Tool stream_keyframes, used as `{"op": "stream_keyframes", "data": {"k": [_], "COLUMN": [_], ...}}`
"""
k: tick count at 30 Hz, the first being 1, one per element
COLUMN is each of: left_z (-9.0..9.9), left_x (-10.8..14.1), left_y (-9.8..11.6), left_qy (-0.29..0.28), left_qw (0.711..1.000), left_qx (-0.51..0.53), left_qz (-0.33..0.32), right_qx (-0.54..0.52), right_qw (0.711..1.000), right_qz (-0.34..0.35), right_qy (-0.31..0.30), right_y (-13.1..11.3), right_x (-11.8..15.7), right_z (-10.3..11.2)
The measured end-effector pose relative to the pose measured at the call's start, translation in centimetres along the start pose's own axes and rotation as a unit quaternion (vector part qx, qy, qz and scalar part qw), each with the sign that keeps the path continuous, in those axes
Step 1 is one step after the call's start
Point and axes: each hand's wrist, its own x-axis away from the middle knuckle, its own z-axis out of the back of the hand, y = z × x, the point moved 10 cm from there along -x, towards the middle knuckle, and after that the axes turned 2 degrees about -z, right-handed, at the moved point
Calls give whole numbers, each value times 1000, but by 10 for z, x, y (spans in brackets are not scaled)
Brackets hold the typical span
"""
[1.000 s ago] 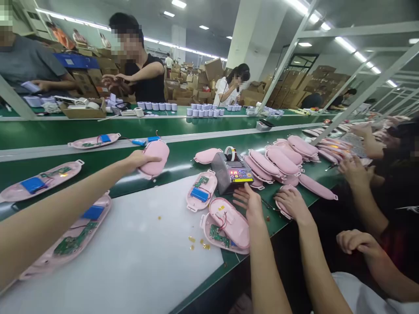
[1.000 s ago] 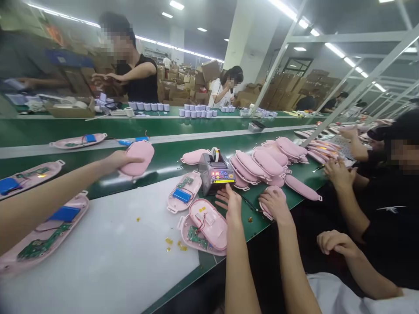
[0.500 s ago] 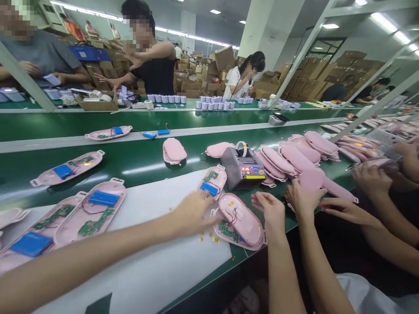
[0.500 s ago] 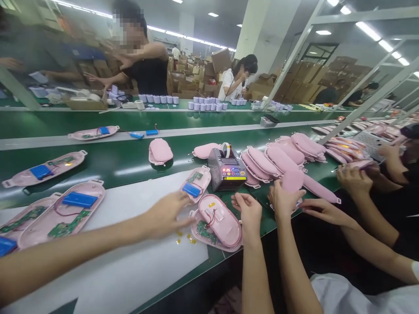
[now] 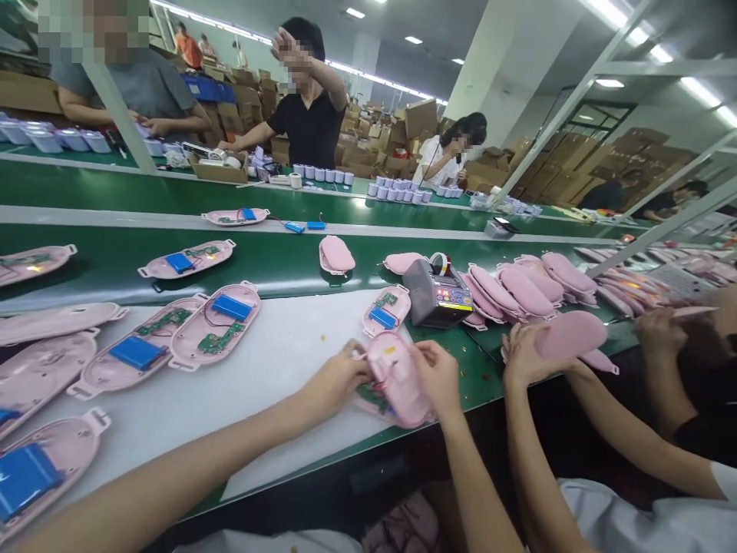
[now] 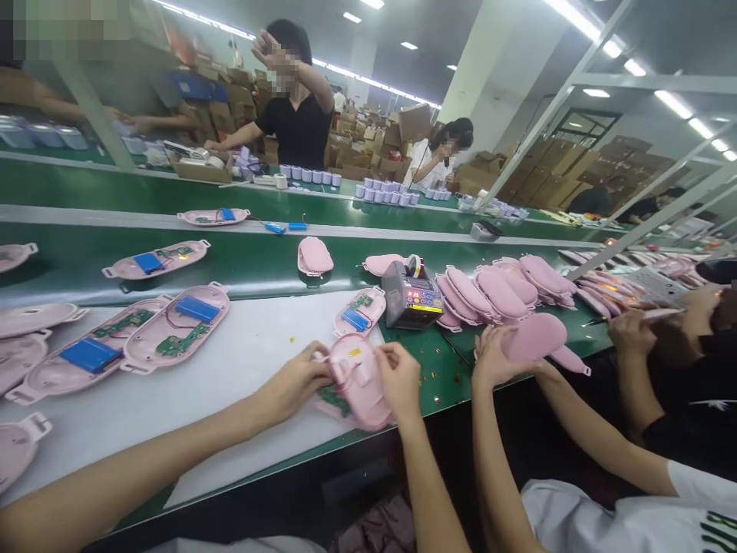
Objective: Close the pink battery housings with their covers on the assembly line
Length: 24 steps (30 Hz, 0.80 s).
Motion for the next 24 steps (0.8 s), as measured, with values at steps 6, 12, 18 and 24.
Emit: {"op": "stream_keyframes", "data": {"k": [6, 12, 18, 24], "left_z": [81, 107, 106, 97], "left_x": [134, 168, 155, 161], "left_y": [-69, -62, -56, -60], "left_qy": [73, 216, 215, 192], "left_qw": [984, 963, 971, 976], "left_qx": [-72, -125, -64, -55], "left_qz": [148, 99, 80, 82], "right_qx": [122, 125, 54, 10], "right_qw": [981, 988, 997, 959], "right_qz": [49, 12, -29, -131], "right_qy": [-141, -93, 36, 252], "right_y": [-25, 2, 22, 47], "right_x": [4, -14, -29, -52], "right_z": [-70, -40, 20, 80]}}
